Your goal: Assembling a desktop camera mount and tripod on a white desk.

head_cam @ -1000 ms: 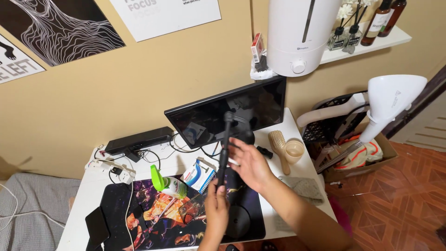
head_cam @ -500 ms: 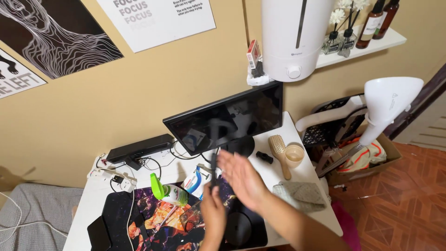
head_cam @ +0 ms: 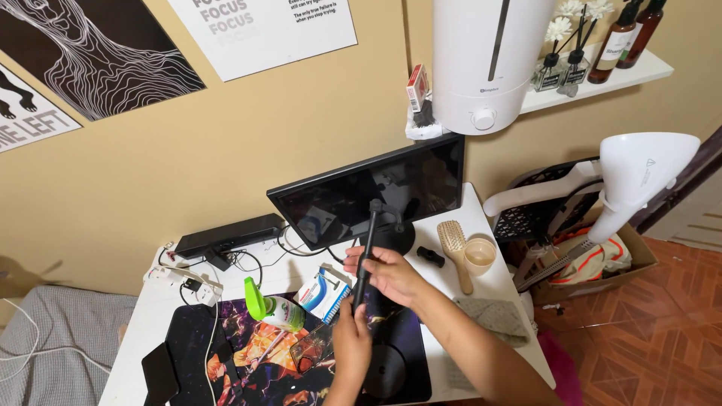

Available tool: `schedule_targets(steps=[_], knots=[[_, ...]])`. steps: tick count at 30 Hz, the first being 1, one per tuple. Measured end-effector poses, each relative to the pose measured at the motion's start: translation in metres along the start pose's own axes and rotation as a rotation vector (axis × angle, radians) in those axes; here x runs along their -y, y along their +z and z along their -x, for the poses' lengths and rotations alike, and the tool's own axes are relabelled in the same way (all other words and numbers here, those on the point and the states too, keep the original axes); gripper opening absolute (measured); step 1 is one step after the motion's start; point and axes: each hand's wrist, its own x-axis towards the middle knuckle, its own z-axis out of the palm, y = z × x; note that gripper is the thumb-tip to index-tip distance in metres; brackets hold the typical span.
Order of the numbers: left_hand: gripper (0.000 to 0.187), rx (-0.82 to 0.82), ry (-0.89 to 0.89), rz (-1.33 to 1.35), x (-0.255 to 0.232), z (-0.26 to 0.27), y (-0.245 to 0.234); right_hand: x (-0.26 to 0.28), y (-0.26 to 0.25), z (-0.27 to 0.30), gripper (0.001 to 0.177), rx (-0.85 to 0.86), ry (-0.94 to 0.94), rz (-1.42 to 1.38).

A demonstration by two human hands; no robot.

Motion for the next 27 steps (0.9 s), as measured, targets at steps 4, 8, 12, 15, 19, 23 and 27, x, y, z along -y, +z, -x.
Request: schedule_targets(steps=[4,8,12,15,19,23,27], knots=[[0.032,-0.237,0.186,-0.597,0.011,-0.003,0.01,-0.006,0.043,0.012,0.039,-0.607,0.021,0.326],[0.029,-0.202,0.078,-0.696,0.015,-0.026,0.004,-0.007,0.037,0.033,0.053,-0.6,0.032,-0.012],[0.031,0.009,-0.031,-0.29,0.032,-0.043,-0.008,0.0,0.005,0.013,0.06,-0.65,0.113,-0.028],[0.034,0.679,-0.457,0.94,0.02,-0.031,-0.01,-0.016,-0.045,-0.009,0.085,-0.147,0.111,0.062],[0.035,0.724,-0.446,0.793,0.012,-0.035,-0.006,-0.034,-0.061,-0.02,0.022,-0.043,-0.003,-0.202],[0.037,0.134,0.096,-0.707,0.023,-0.027,0.027,-0.047,-0.023,-0.024,0.013,-0.972,-0.087,0.035],[0.031,0.158,0.065,-0.501,0.041,-0.02,0.025,-0.048,-0.029,-0.014,0.02,-0.88,-0.058,0.209]])
